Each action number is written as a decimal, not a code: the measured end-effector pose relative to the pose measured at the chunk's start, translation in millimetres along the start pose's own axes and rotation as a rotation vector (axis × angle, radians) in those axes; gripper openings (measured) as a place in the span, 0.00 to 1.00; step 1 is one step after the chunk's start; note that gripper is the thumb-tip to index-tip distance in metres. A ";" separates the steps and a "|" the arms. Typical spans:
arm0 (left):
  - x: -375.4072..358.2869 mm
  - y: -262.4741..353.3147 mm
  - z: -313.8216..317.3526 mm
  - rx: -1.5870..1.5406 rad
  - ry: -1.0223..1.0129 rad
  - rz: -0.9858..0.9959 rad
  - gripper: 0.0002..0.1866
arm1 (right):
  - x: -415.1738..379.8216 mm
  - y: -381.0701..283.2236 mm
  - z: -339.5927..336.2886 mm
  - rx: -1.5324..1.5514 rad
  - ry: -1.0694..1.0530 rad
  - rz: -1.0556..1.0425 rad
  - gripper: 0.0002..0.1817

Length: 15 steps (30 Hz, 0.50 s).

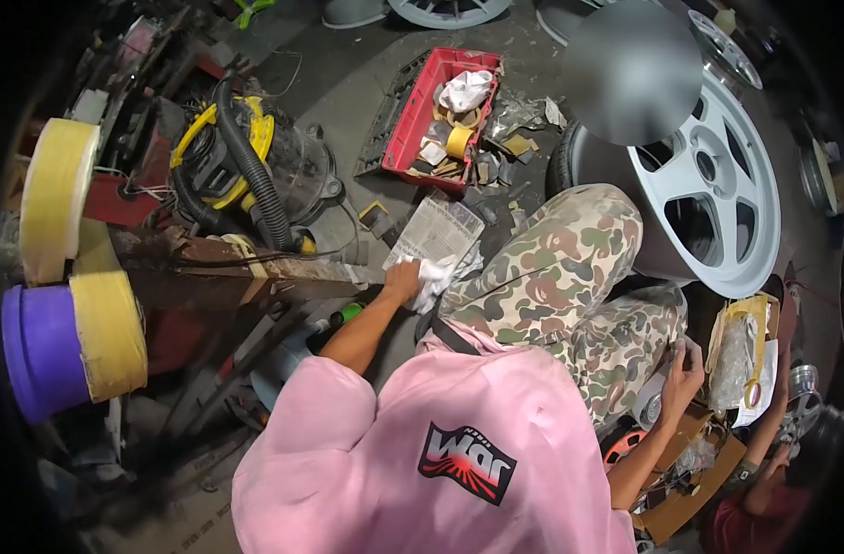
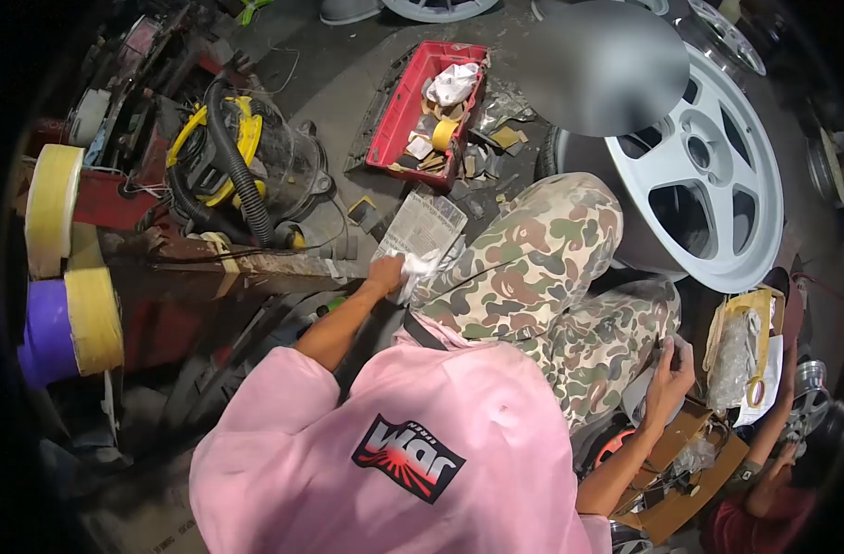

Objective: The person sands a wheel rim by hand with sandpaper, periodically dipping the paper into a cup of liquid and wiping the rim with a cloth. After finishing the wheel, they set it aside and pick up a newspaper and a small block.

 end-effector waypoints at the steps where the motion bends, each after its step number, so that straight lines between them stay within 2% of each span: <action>1: -18.4 8.5 -48.4 -0.069 0.138 -0.020 0.23 | -0.1 -11.7 6.5 0.000 -0.015 0.002 0.13; 3: -59.7 29.1 -153.7 -0.261 0.358 -0.127 0.20 | 5.5 -39.3 25.1 0.126 -0.036 -0.054 0.12; 5: -87.5 52.5 -229.7 -0.452 0.527 -0.057 0.21 | 3.9 -83.2 56.5 0.165 -0.148 -0.045 0.12; 6: -101.4 67.6 -266.5 -0.613 0.602 0.041 0.19 | 1.3 -106.5 78.9 0.154 -0.213 -0.081 0.13; 7: -112.1 84.3 -294.6 -0.827 0.561 0.123 0.17 | -0.6 -117.3 99.9 0.212 -0.307 -0.072 0.25; 8: -111.0 104.1 -303.4 -1.132 0.609 0.346 0.15 | -8.0 -144.9 130.9 0.367 -0.377 -0.060 0.38; 9: -113.1 127.5 -315.1 -1.360 0.402 0.515 0.14 | -11.1 -157.7 158.2 0.494 -0.437 -0.147 0.45; 10: -124.4 146.4 -331.8 -1.273 0.500 0.714 0.16 | -8.7 -143.6 174.1 0.515 -0.389 -0.194 0.46; 11: -126.6 168.1 -333.5 -1.067 0.548 0.805 0.18 | -6.6 -127.9 186.7 0.537 -0.341 -0.239 0.47; 12: -145.6 182.4 -349.4 -1.136 0.283 0.954 0.22 | 5.9 -112.5 188.0 0.421 -0.355 -0.163 0.45; 13: -144.3 193.1 -340.6 -1.216 0.298 1.006 0.23 | 15.6 -106.9 188.1 0.303 -0.365 -0.081 0.42; 14: -133.9 189.7 -329.5 -1.420 0.083 1.005 0.22 | 22.0 -104.2 183.8 0.438 -0.327 0.069 0.34; 15: -123.1 180.4 -324.8 -1.611 -0.145 0.996 0.22 | 23.2 -105.0 174.3 0.340 -0.052 0.016 0.24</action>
Point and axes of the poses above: each hand's wrist, its own x-axis towards the middle knuckle, its own z-axis out of the palm, y = z × x, the point moved 4 cm from there along x, towards the middle knuckle, and after that the axes turned 15 degrees about x, right-handed, at the moved point
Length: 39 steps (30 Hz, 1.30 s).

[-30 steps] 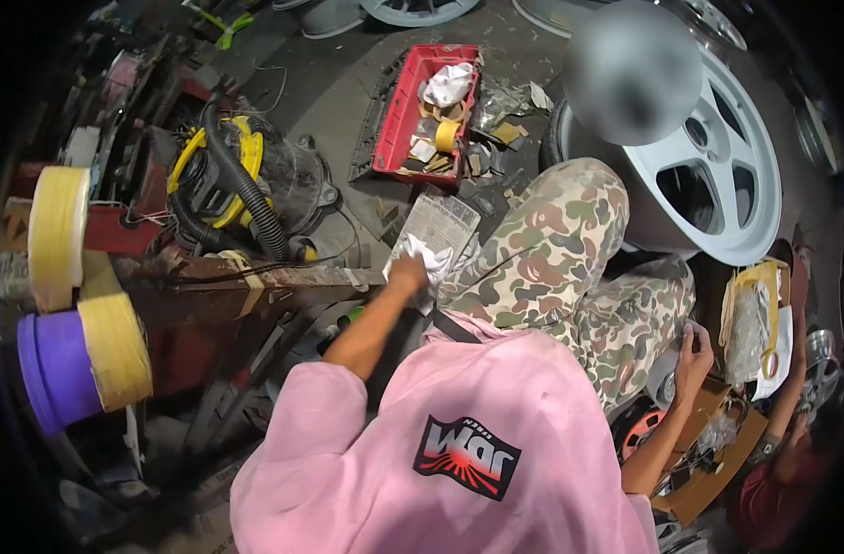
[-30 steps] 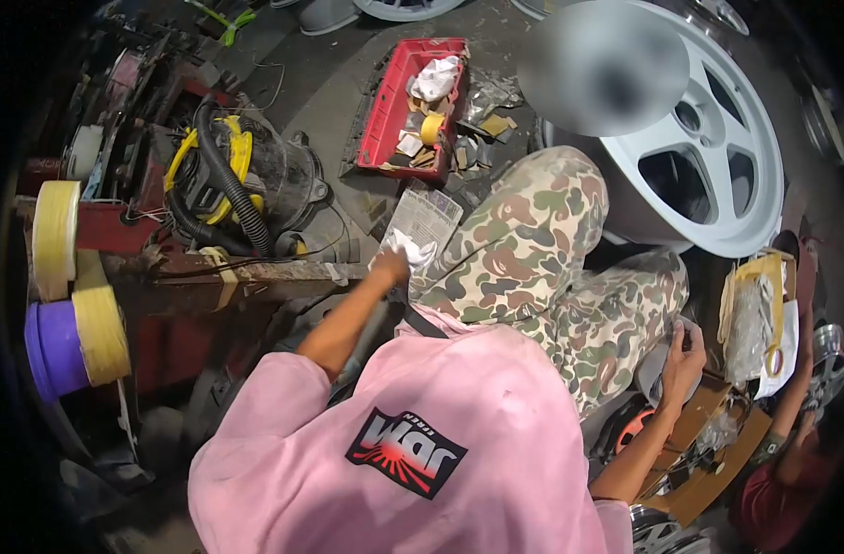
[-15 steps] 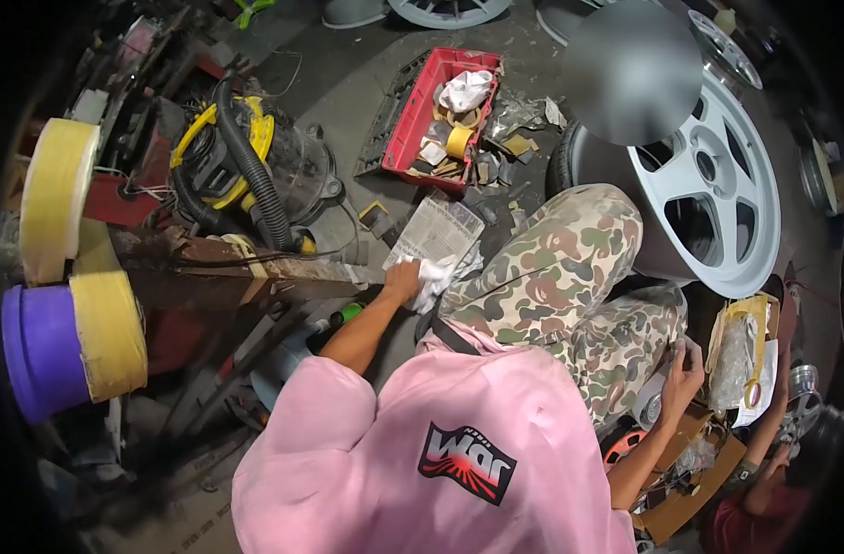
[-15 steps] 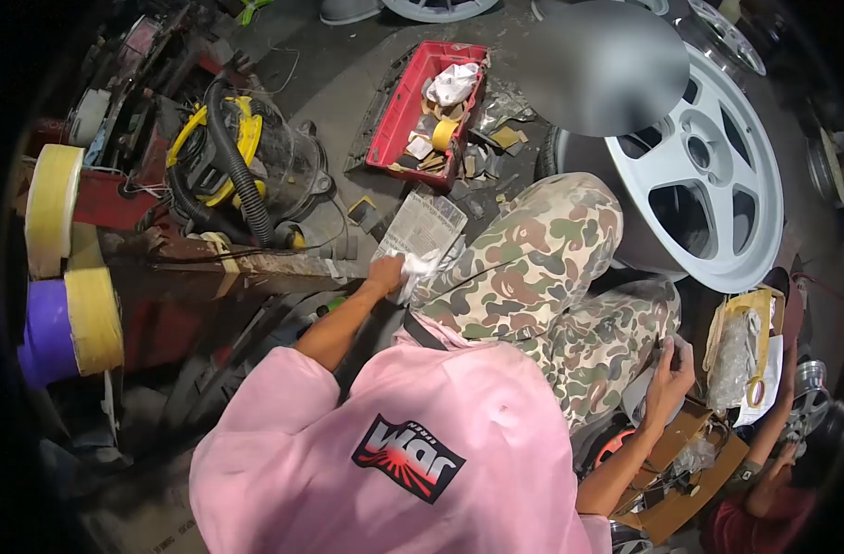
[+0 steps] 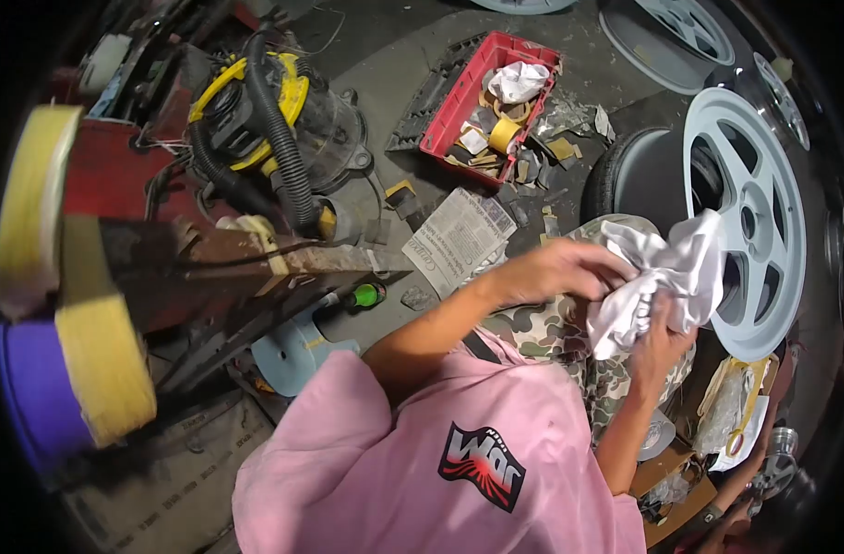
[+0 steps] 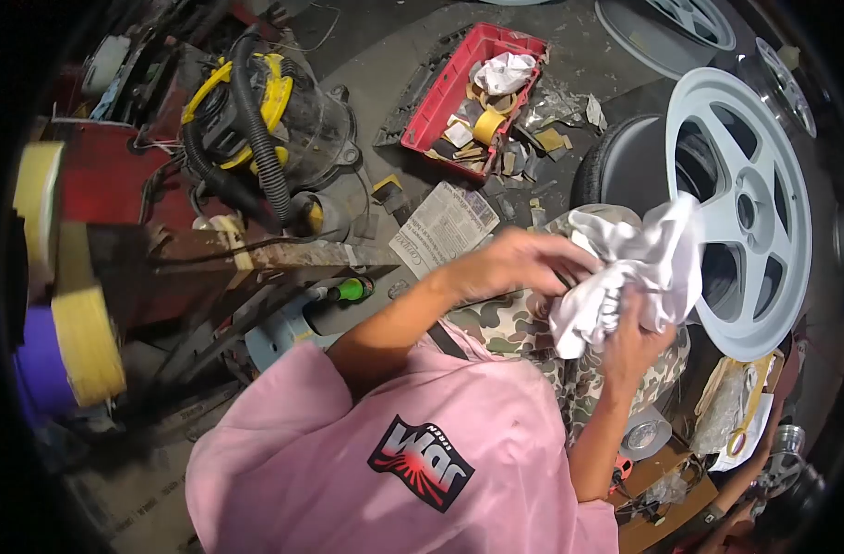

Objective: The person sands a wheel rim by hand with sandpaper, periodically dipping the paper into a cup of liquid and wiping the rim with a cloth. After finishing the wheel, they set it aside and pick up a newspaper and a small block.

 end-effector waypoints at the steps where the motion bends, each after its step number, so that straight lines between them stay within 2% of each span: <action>1: -9.5 -18.8 -30.8 -0.091 0.116 -0.028 0.19 | 8.3 -3.2 -13.6 -0.025 0.052 -0.120 0.22; 2: -19.4 -46.6 -71.0 -0.033 0.316 -0.126 0.20 | 20.5 -6.6 -34.2 -0.054 0.100 -0.240 0.20; 3: -36.5 -77.2 -110.3 0.029 0.520 -0.227 0.21 | 29.8 -7.3 -61.6 -0.071 0.214 -0.211 0.19; 4: -66.8 -104.5 -146.3 0.443 0.610 -0.395 0.28 | 36.0 -12.2 -86.2 -0.087 0.321 -0.182 0.18; 5: -91.3 -129.5 -173.0 0.868 0.680 -0.556 0.35 | 41.3 -29.4 -97.1 -0.198 0.405 -0.251 0.19; 6: -102.6 -162.3 -180.6 0.862 0.686 -0.566 0.35 | 45.8 -41.5 -105.4 -0.306 0.487 -0.323 0.20; 8: -124.4 -203.6 -183.6 1.334 0.796 -0.760 0.52 | 70.0 -29.8 -139.9 -0.482 0.509 -0.336 0.20; 9: -108.3 -193.5 -162.9 1.268 0.713 -0.844 0.62 | 81.4 -12.1 -157.6 -0.406 0.468 -0.388 0.21; 10: -93.0 -191.3 -147.2 1.258 0.712 -0.853 0.62 | 84.6 -12.1 -153.7 -0.415 0.460 -0.385 0.21; 12: -74.7 -191.4 -126.6 1.514 0.704 -0.946 0.61 | 87.9 -11.4 -146.6 -0.352 0.444 -0.327 0.22; 13: -74.9 -207.2 -136.2 1.574 0.797 -0.902 0.51 | 89.7 -9.9 -150.1 -0.392 0.349 -0.393 0.22; 14: -79.4 -230.2 -150.7 1.566 0.783 -0.897 0.51 | 89.5 -9.0 -157.3 -0.406 0.356 -0.393 0.22; 16: -98.2 -255.4 -186.4 1.485 0.772 -0.720 0.34 | 88.3 -12.4 -155.0 -0.431 0.408 -0.285 0.23; 18: -111.5 -225.9 -206.8 1.441 0.843 -0.698 0.23 | 89.4 -4.9 -167.7 -0.466 0.338 -0.332 0.24; 19: -116.3 -194.8 -197.0 1.623 1.048 -0.592 0.18 | 88.9 -3.0 -168.3 -0.445 0.394 -0.247 0.24; 20: -116.9 -177.9 -192.0 1.620 1.053 -0.593 0.18 | 88.2 -2.7 -167.5 -0.424 0.450 -0.164 0.24; 22: -110.5 -156.5 -183.9 1.665 1.026 -0.457 0.14 | 83.8 -10.5 -146.8 -0.306 0.523 -0.175 0.24; 23: -104.8 -171.8 -173.2 1.610 0.852 -0.332 0.11 | 79.4 -11.6 -145.9 -0.626 0.451 -0.325 0.25; 24: -101.1 -204.5 -160.1 1.687 0.630 -0.135 0.12 | 76.9 -13.5 -140.4 -0.946 0.363 -0.469 0.25; 25: -94.7 -215.6 -135.0 1.598 0.465 0.076 0.16 | 68.8 -36.3 -91.1 -0.730 0.425 -0.336 0.24; 26: -88.8 -214.6 -122.9 1.603 0.469 0.075 0.16 | 68.7 -36.4 -70.0 -0.486 0.396 -0.309 0.22; 27: -79.4 -216.6 -120.8 1.548 0.441 -0.220 0.20 | 67.0 -33.4 -37.0 -0.278 0.347 -0.270 0.20; 28: -73.5 -220.8 -124.7 1.474 0.405 -0.502 0.24 | 72.8 -25.5 -13.5 -0.377 0.050 -0.496 0.20; 29: -73.4 -230.2 -131.6 1.513 0.425 -0.643 0.29 | 78.2 -35.2 35.2 -0.090 0.100 -0.239 0.21; 30: -70.9 -225.9 -133.2 1.514 0.416 -0.637 0.29 | 95.4 -39.6 74.5 0.060 0.033 -0.176 0.23; 31: -71.9 -219.3 -134.9 1.576 0.342 -0.701 0.34 | 107.5 -33.7 111.8 0.072 -0.120 -0.343 0.22; 32: -74.6 -214.3 -137.9 1.643 0.272 -0.763 0.40 | 120.5 -44.3 153.5 0.244 -0.205 -0.161 0.26; 34: -88.7 -224.5 -149.6 1.725 0.319 -0.713 0.40 | 138.0 -63.0 208.6 -0.344 -0.287 -0.431 0.34; 36: -104.0 -238.1 -165.0 1.691 0.444 -0.669 0.35 | 122.4 -68.2 224.9 -0.193 -0.372 -0.460 0.39; 37: -110.8 -231.1 -165.9 1.645 0.543 -0.552 0.29 | 116.4 -68.9 220.2 -0.206 -0.426 -0.507 0.37; 38: -112.7 -230.4 -168.1 1.641 0.551 -0.543 0.29 | 110.8 -66.3 209.1 -0.237 -0.474 -0.507 0.35; 39: -117.8 -225.0 -171.6 1.574 0.646 -0.603 0.24 | 105.4 -58.4 193.8 -0.203 -0.476 -0.391 0.32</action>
Point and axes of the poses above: each hand's wrist, its own x-axis towards the middle knuckle, its own z-axis out of the palm, y = z × x, the point moved 4 cm from there along x, towards the middle knuckle, and after that the axes turned 15 degrees about x, right-handed, at the moved point
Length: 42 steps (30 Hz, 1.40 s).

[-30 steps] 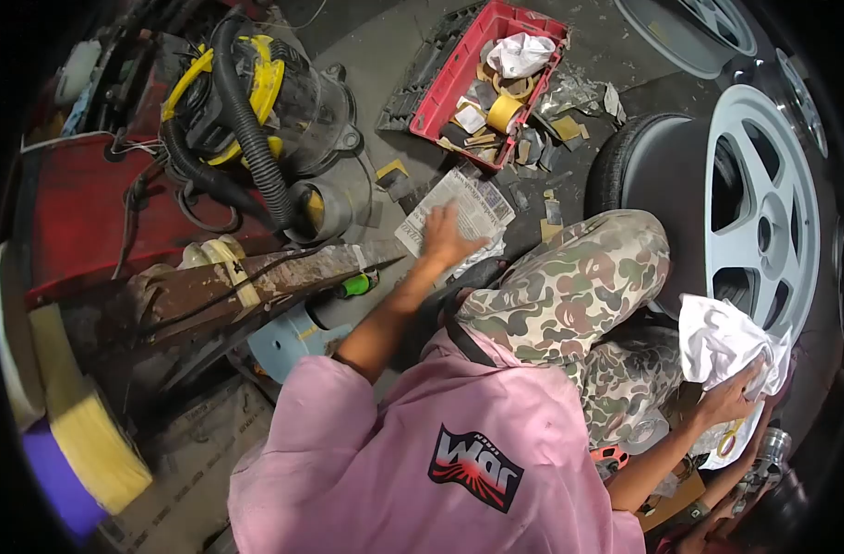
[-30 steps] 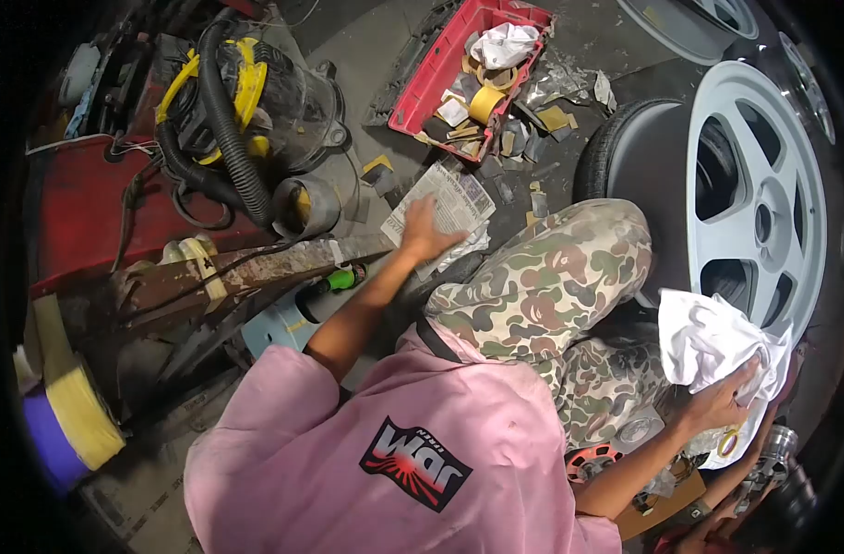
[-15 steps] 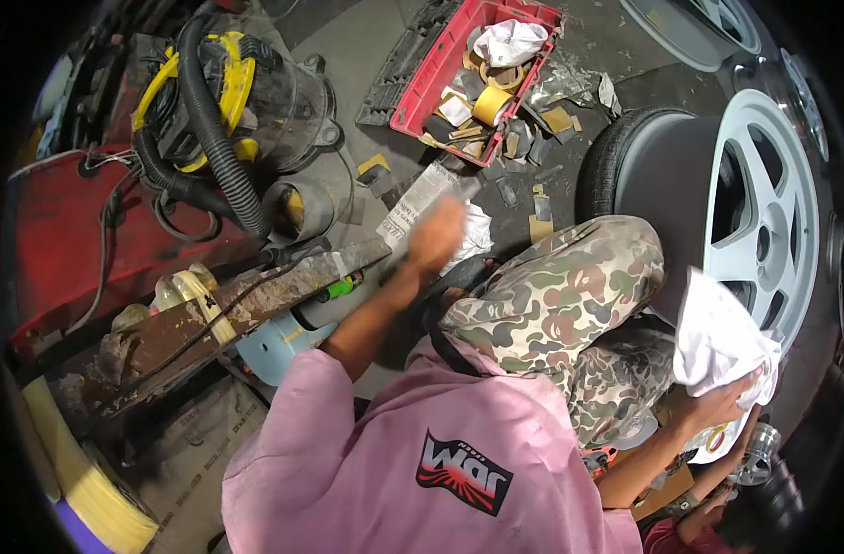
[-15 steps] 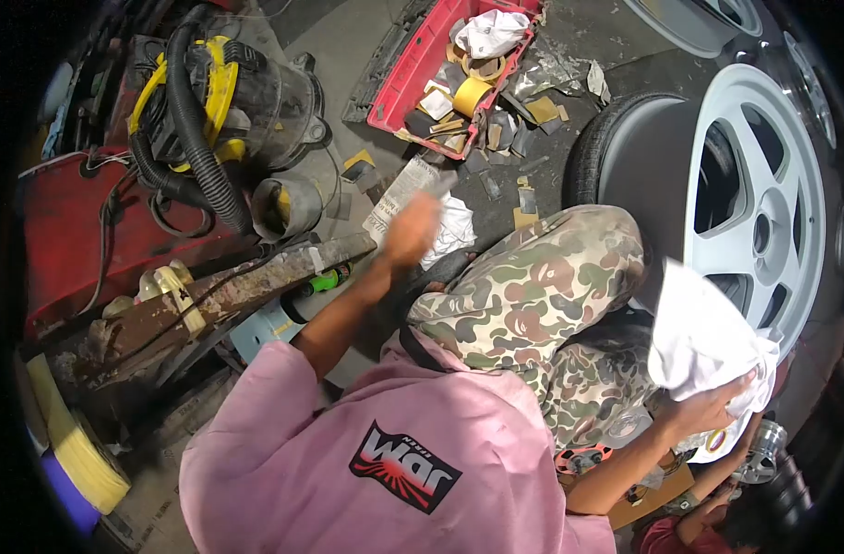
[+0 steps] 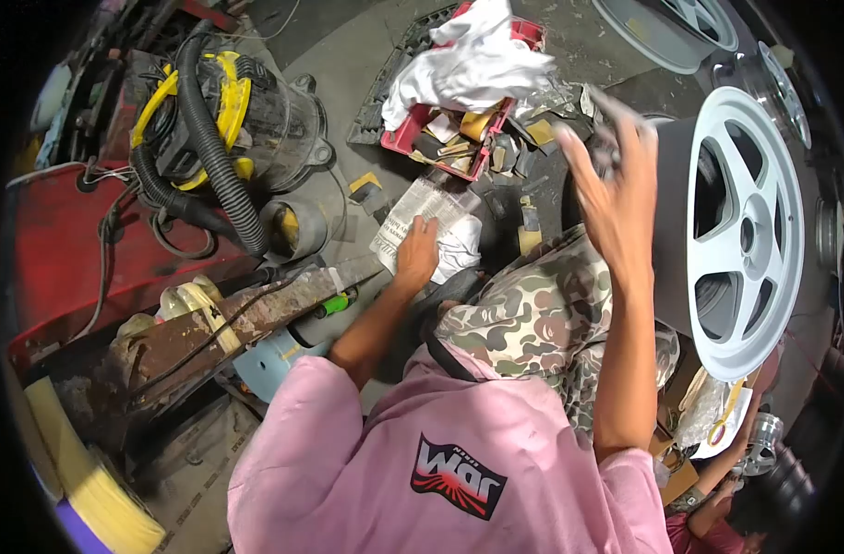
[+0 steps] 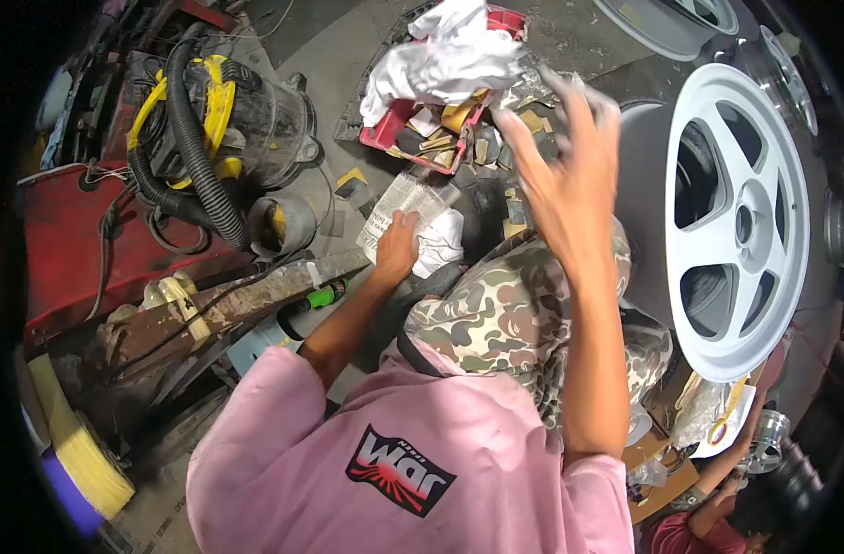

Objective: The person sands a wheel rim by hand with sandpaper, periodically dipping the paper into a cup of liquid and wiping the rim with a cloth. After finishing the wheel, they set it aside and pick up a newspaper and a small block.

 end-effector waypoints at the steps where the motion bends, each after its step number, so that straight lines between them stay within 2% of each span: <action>1: -1.3 -7.8 -6.2 -0.044 -0.003 -0.108 0.20 | -15.8 7.7 -8.0 0.065 -0.005 0.105 0.29; 2: -4.1 -10.7 -16.9 -0.064 0.043 -0.117 0.13 | -31.7 18.6 -20.8 0.057 -0.010 0.194 0.24; 3: -9.0 -14.0 -23.2 -0.064 0.037 -0.124 0.13 | -49.1 27.0 -30.0 0.046 -0.013 0.286 0.20; 5: -5.7 -20.9 -36.7 -0.120 0.082 -0.173 0.13 | -82.2 36.3 -28.6 0.268 0.072 0.605 0.13; 7: -8.0 -29.1 -51.8 -0.124 0.069 -0.178 0.14 | -98.6 23.5 -6.8 0.052 -0.151 0.317 0.12; 9: -18.6 -33.7 -73.6 -0.159 0.089 -0.139 0.13 | -115.3 19.1 35.5 0.011 -0.415 0.314 0.15; 11: -35.2 -23.1 -91.4 -0.186 0.142 -0.080 0.11 | -133.4 34.4 84.3 -0.383 -0.655 0.236 0.23; 13: -43.9 11.3 -128.2 -0.316 0.067 -0.013 0.11 | -140.7 59.0 134.1 -0.698 -0.950 0.330 0.24; 17: -45.2 27.1 -187.8 -0.401 0.192 0.017 0.10 | -143.7 74.2 164.0 -0.586 -0.805 0.372 0.23; 19: -39.4 16.4 -208.9 -0.625 0.093 0.002 0.09 | -128.6 59.3 156.5 -0.221 -0.845 0.296 0.23; 20: -36.1 13.5 -225.4 -0.584 0.130 0.022 0.10 | -125.9 47.4 143.7 -0.070 -0.761 0.265 0.22; 21: -33.8 18.1 -248.6 -0.643 0.144 -0.025 0.07 | -122.8 46.4 133.8 0.029 -0.687 0.347 0.23; 23: -25.1 15.3 -271.0 -0.313 0.593 0.017 0.06 | -112.6 24.9 96.4 0.213 -0.425 0.271 0.19; 25: -12.8 13.5 -289.9 -0.237 0.626 -0.099 0.05 | -103.9 8.2 40.8 0.271 -0.270 0.298 0.16; 26: -3.6 7.0 -289.3 -0.162 0.763 -0.122 0.06 | -104.1 2.5 10.4 0.472 -0.137 0.400 0.14; 27: 8.4 6.0 -296.2 -0.155 0.860 -0.109 0.07 | -102.2 -20.9 -28.7 0.417 -0.003 0.463 0.16; 28: 20.5 6.4 -305.8 -0.149 0.954 -0.099 0.08 | -104.0 -26.7 -72.7 0.254 0.042 0.418 0.19; 29: 35.8 7.8 -311.3 -0.154 1.012 -0.080 0.10 | -116.0 -25.5 -120.0 0.138 0.202 0.418 0.20; 30: 52.3 12.2 -315.0 -0.169 1.007 -0.081 0.12 | -124.8 -21.6 -163.9 0.191 0.446 0.143 0.19; 31: 76.5 8.7 -306.2 -0.186 1.022 -0.006 0.14 | -130.9 -30.6 -214.6 -0.097 0.366 -0.083 0.19; 33: 123.6 6.3 -282.6 -0.162 0.794 0.086 0.15 | -149.3 -25.8 -286.5 -0.025 0.487 0.043 0.19; 34: 126.5 11.7 -274.0 -0.170 0.735 0.054 0.15 | -156.8 -19.8 -303.2 -0.026 0.483 0.050 0.19; 36: 122.6 18.2 -247.7 -0.151 0.622 -0.068 0.16 | -169.5 7.8 -326.8 -0.401 0.573 0.329 0.18; 37: 109.4 12.3 -222.7 -0.120 0.576 -0.156 0.16 | -172.2 29.9 -323.5 -0.384 0.549 0.144 0.16; 39: 74.1 -8.6 -143.2 -0.397 0.263 -0.358 0.18 | -177.5 58.0 -293.1 -0.346 0.513 0.386 0.16; 40: 50.3 -21.1 -103.0 -0.432 0.118 -0.437 0.20 | -177.3 76.5 -279.1 -0.340 0.500 0.395 0.16; 41: 32.0 -32.1 -64.9 -0.470 -0.033 -0.512 0.23 | -179.5 90.6 -269.7 -0.400 0.636 0.295 0.16; 42: 23.5 -40.7 -35.6 -0.470 -0.050 -0.520 0.23 | -183.7 95.5 -266.7 -0.466 0.770 0.191 0.16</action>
Point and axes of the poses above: each hand's wrist, its own x-axis towards the middle knuckle, its own z-axis out of the palm, y = z × x, the point moved 4 cm from there along x, towards the middle knuckle, and after that the axes turned 15 degrees about x, right-handed, at the moved point
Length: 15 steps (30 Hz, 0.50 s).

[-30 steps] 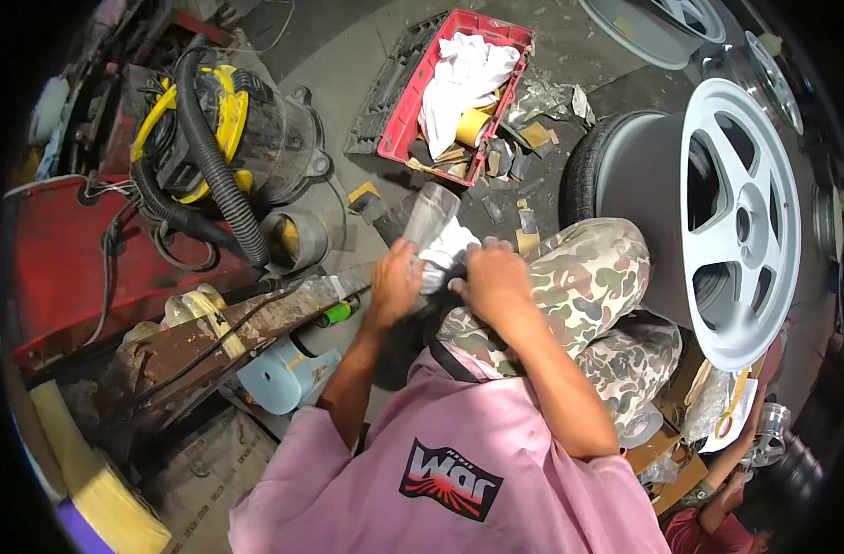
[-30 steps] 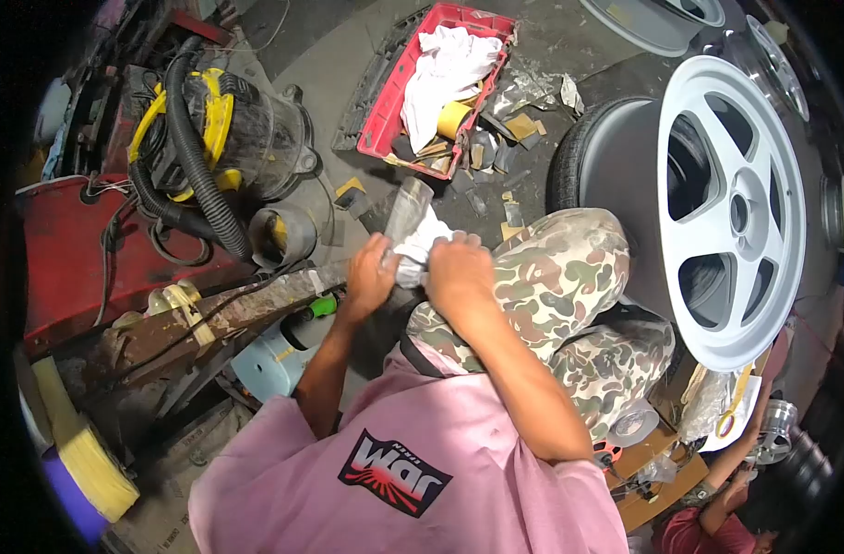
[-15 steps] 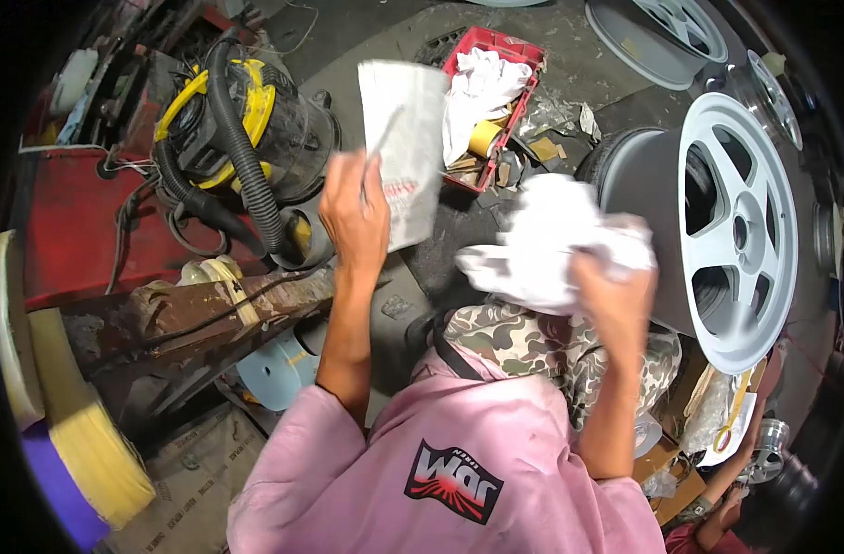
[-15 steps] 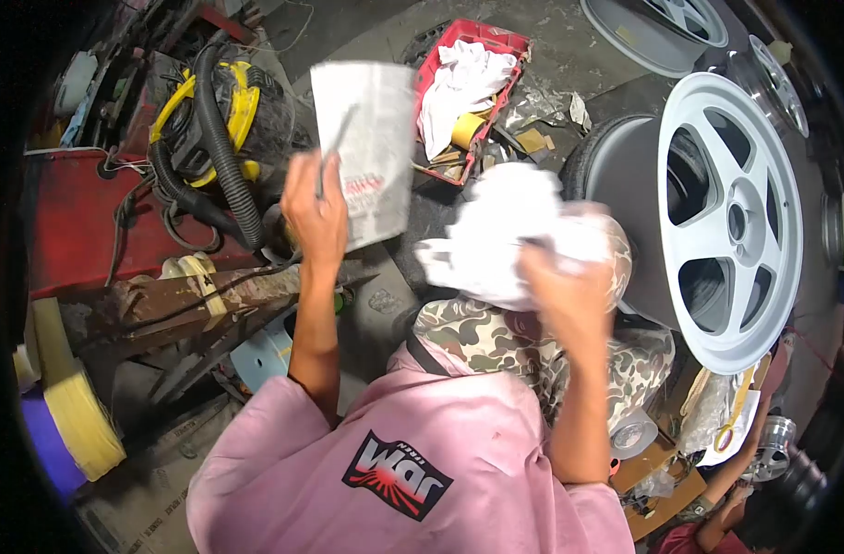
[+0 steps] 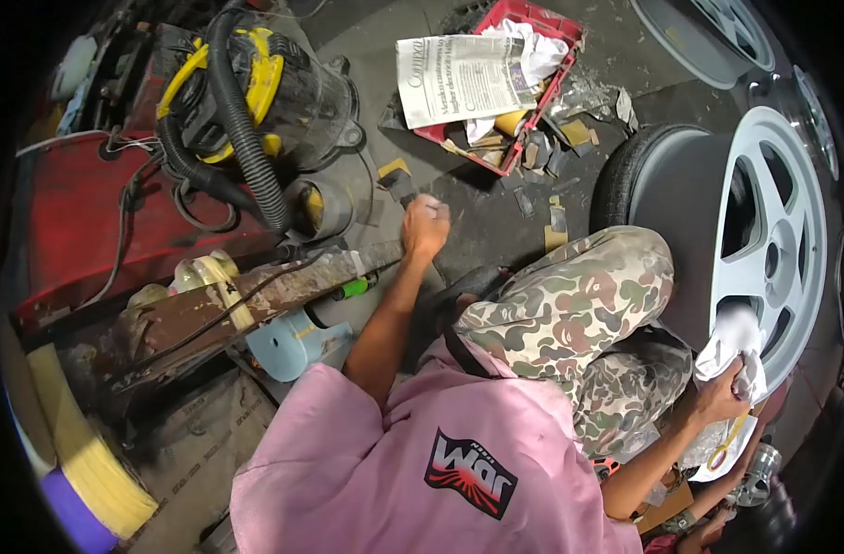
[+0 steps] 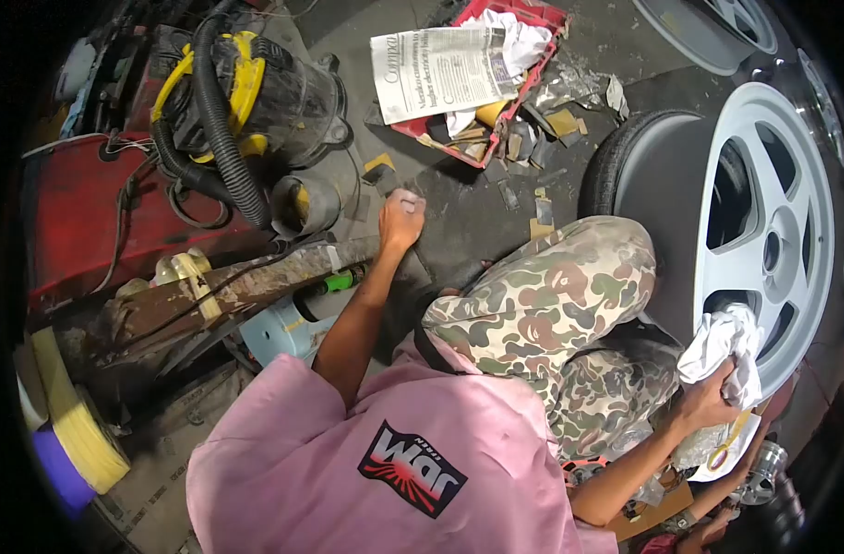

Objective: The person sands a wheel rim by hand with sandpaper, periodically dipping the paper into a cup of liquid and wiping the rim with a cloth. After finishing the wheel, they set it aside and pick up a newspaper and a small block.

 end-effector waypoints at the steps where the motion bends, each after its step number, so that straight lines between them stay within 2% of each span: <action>1: 0.5 -22.6 13.9 0.097 0.127 -0.073 0.24 | -2.5 0.9 2.6 -0.012 -0.010 0.000 0.16; 2: 0.5 -36.6 18.3 0.195 0.259 -0.144 0.25 | -5.0 0.5 3.8 0.114 0.050 0.022 0.15; 3: 7.9 -41.8 19.9 0.199 0.255 -0.150 0.25 | -6.4 1.8 4.3 0.243 0.112 0.047 0.14; 5: 35.7 -46.5 10.9 0.411 0.393 -0.303 0.31 | -5.5 8.6 -1.9 0.259 0.100 0.047 0.13; 9: 83.4 -51.8 -10.6 0.505 0.365 -0.347 0.30 | -5.7 23.3 -15.2 0.118 0.100 0.110 0.17; 11: 103.5 -75.4 -1.8 0.484 0.078 -0.335 0.28 | -5.7 24.2 -16.8 0.063 0.103 0.124 0.17; 13: 101.6 -86.0 1.5 0.423 0.100 -0.376 0.26 | -5.8 14.6 -14.0 0.131 0.149 0.047 0.14; 15: 100.3 -106.1 20.2 0.518 0.197 -0.382 0.26 | -2.9 16.5 -17.8 0.071 0.140 -0.014 0.14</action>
Point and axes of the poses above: each hand's wrist, its own x-axis towards the middle knuckle, its own z-axis out of the palm, y = z × x, the point moved 4 cm from there along x, towards the middle knuckle, and after that the axes turned 15 degrees about x, right-handed, at the moved point
